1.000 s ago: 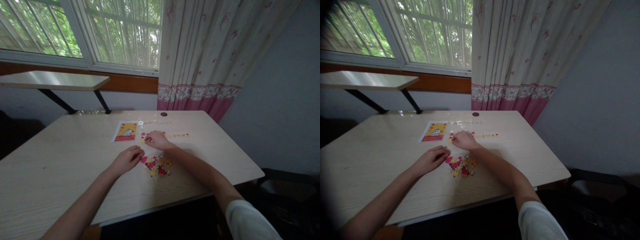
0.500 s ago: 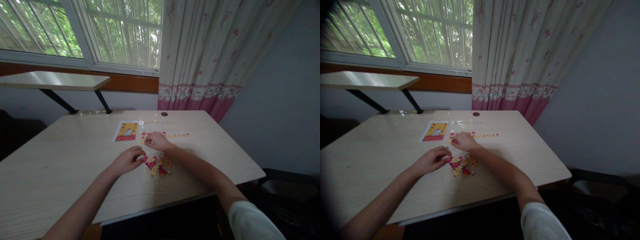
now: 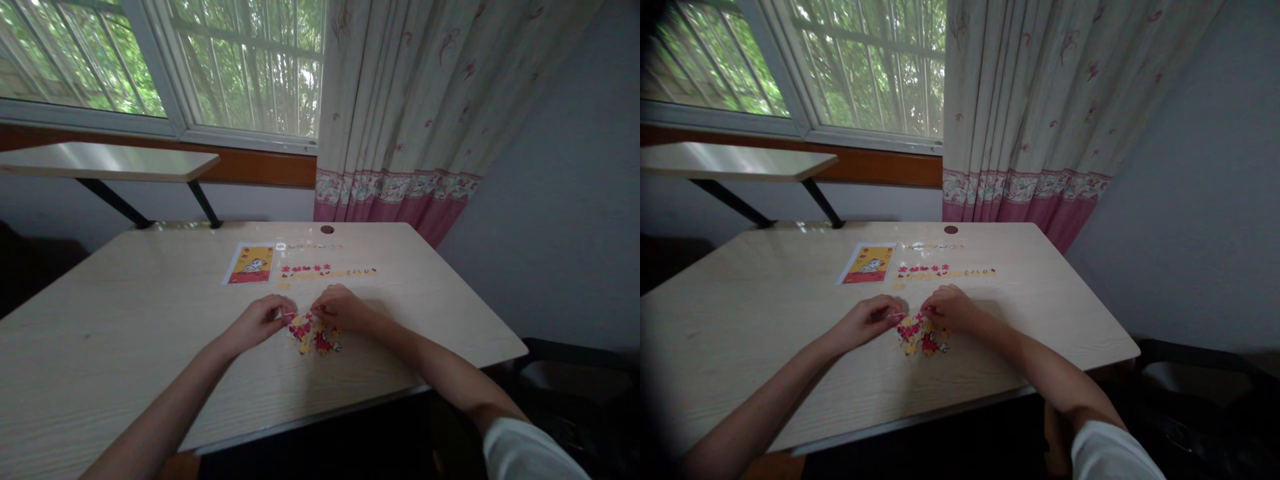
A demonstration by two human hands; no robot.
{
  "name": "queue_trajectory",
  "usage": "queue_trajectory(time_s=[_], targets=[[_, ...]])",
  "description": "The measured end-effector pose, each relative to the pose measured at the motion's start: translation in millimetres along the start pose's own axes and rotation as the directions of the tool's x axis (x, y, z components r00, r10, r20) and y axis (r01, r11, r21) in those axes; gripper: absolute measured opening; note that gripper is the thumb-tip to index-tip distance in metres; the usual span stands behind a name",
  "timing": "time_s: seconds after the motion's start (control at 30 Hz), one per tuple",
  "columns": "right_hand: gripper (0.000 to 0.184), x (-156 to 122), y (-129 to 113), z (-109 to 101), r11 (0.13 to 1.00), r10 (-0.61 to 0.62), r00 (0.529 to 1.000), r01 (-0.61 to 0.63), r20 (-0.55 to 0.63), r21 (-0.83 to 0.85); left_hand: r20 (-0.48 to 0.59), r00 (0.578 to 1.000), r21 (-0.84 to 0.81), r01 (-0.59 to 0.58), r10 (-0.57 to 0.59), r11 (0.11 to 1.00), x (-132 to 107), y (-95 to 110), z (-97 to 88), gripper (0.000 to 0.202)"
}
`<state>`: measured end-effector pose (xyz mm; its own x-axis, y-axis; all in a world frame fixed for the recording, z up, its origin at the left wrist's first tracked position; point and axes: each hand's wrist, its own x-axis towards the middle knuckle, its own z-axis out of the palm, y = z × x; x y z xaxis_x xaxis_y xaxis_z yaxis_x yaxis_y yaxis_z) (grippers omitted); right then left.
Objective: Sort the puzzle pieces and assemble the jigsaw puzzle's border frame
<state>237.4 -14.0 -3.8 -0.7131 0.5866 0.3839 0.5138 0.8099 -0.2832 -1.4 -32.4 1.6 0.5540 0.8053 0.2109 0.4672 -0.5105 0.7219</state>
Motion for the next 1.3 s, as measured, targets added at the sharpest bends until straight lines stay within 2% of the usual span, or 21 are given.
queue_trajectory(time_s=[0.1, 0.23, 0.37, 0.57, 0.7, 0.87, 0.93, 1.0, 1.1, 1.2, 1.3], targets=[[0.010, 0, -5, 2, 0.999, 0.025, 0.999, -0.024, -0.029, 0.036, -0.076, 0.995, -0.079, 0.052, -0.058, 0.996, 0, -1, 3.0, 0.029], [0.010, 0, -9, 6, 0.998, 0.050, 0.997, -0.048, -0.053, 0.033, -0.132, 0.985, -0.221, 0.083, -0.114, 0.972, 3, 1, 10.0, 0.025], [0.012, 2, -14, 7, 0.996, 0.084, 0.990, -0.083, -0.114, 0.016, -0.199, 0.945, -0.468, 0.140, -0.259, 0.872, 8, 4, 19.6, 0.024], [0.017, 6, -22, 9, 0.991, 0.128, 0.961, -0.131, -0.245, 0.006, -0.165, 0.900, -0.657, 0.204, -0.402, 0.726, 13, 3, 25.2, 0.027], [0.020, 5, -21, 15, 0.991, 0.093, 0.948, -0.116, -0.305, -0.059, -0.137, 0.890, -0.681, 0.235, -0.436, 0.694, 13, 5, 24.6, 0.029], [0.019, 5, -14, 9, 0.986, 0.021, 0.939, -0.075, -0.344, -0.146, -0.221, 0.907, -0.569, 0.178, -0.357, 0.803, 12, 6, 19.6, 0.028], [0.020, 5, -5, 1, 0.983, 0.020, 0.909, -0.094, -0.416, -0.158, -0.260, 0.915, -0.432, 0.176, -0.309, 0.884, 9, 3, 13.2, 0.028], [0.020, 3, 6, -8, 0.979, 0.047, 0.856, -0.142, -0.516, -0.147, -0.254, 0.936, -0.218, 0.190, -0.243, 0.957, 5, -2, 3.7, 0.027], [0.019, -1, 24, -20, 0.973, 0.092, 0.798, -0.200, -0.595, -0.117, -0.093, 0.989, 0.039, 0.120, -0.116, 0.992, -3, -11, -12.3, 0.025], [0.018, -6, 36, -26, 0.973, 0.107, 0.795, -0.208, -0.597, -0.103, 0.022, 0.996, 0.135, 0.079, -0.082, 0.988, -7, -19, -23.0, 0.025], [0.018, -9, 40, -27, 0.973, 0.115, 0.802, -0.209, -0.586, -0.096, 0.081, 0.993, 0.171, 0.070, -0.085, 0.983, -8, -23, -25.4, 0.026]])
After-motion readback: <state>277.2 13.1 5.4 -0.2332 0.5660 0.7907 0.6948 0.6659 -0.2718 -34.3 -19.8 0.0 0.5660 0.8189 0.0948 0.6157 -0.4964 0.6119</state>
